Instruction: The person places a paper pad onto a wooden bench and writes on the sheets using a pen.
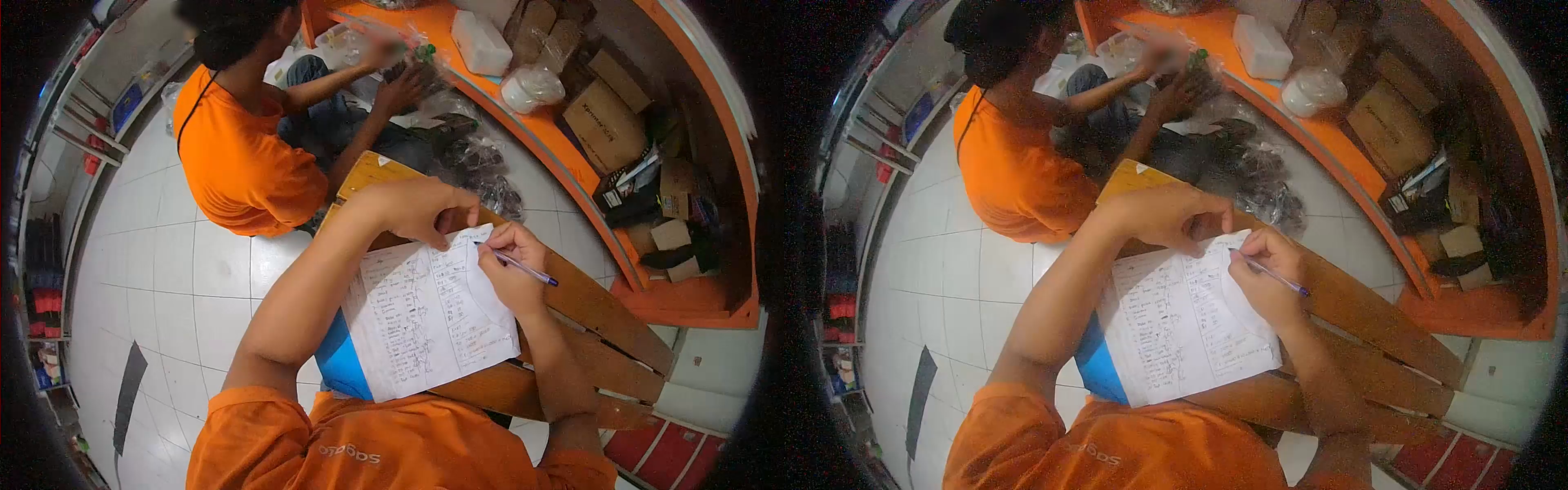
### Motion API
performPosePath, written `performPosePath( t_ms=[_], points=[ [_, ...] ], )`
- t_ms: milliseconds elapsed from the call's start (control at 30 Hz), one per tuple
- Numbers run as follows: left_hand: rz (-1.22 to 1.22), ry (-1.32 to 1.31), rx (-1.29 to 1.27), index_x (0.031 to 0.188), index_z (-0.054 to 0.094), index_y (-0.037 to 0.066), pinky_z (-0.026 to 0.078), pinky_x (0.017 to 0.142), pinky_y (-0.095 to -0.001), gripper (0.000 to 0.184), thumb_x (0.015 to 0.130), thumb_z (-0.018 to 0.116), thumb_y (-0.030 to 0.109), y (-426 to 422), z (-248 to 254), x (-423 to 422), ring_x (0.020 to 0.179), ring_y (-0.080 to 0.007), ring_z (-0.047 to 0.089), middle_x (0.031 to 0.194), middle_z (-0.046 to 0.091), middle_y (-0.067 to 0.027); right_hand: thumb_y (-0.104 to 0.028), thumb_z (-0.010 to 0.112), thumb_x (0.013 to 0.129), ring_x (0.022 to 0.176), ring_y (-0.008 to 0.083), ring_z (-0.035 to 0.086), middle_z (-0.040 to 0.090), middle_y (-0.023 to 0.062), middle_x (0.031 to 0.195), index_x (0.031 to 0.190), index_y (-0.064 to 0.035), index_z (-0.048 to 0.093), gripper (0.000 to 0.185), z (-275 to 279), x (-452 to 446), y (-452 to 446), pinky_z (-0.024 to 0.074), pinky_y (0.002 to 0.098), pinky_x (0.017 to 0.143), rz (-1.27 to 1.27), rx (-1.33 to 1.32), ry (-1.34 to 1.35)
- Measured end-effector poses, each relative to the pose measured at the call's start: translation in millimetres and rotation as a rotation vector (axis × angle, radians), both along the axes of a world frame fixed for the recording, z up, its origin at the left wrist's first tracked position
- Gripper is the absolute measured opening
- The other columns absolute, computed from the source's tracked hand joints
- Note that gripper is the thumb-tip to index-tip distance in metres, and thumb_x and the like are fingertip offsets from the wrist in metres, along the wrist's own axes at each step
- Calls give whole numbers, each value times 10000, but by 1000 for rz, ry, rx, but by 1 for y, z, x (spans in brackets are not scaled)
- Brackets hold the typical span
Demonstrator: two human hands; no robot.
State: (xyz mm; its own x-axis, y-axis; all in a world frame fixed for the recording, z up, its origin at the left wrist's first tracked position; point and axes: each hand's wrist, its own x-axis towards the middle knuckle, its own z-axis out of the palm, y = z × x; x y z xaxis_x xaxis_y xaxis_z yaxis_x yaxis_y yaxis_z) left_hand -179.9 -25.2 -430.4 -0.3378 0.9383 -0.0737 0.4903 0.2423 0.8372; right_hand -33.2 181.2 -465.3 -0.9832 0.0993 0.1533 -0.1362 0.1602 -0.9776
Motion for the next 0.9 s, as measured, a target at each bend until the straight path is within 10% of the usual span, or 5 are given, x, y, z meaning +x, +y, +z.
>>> performPosePath(
  t_ms=[900],
  points=[
    [35, 225, 107, 940, 773, 48, 541, 749, -445, 185, 776, 793, 131, 12, -16, 7, 837, -351, 708, 916, 739, -144, 176, 701, 837, 883, 116, 645, 605, 77, 975, 881, 28, 582, 195, 10, 6, -2, 537, 242, 745, 29, -13, -80]
  ],
)
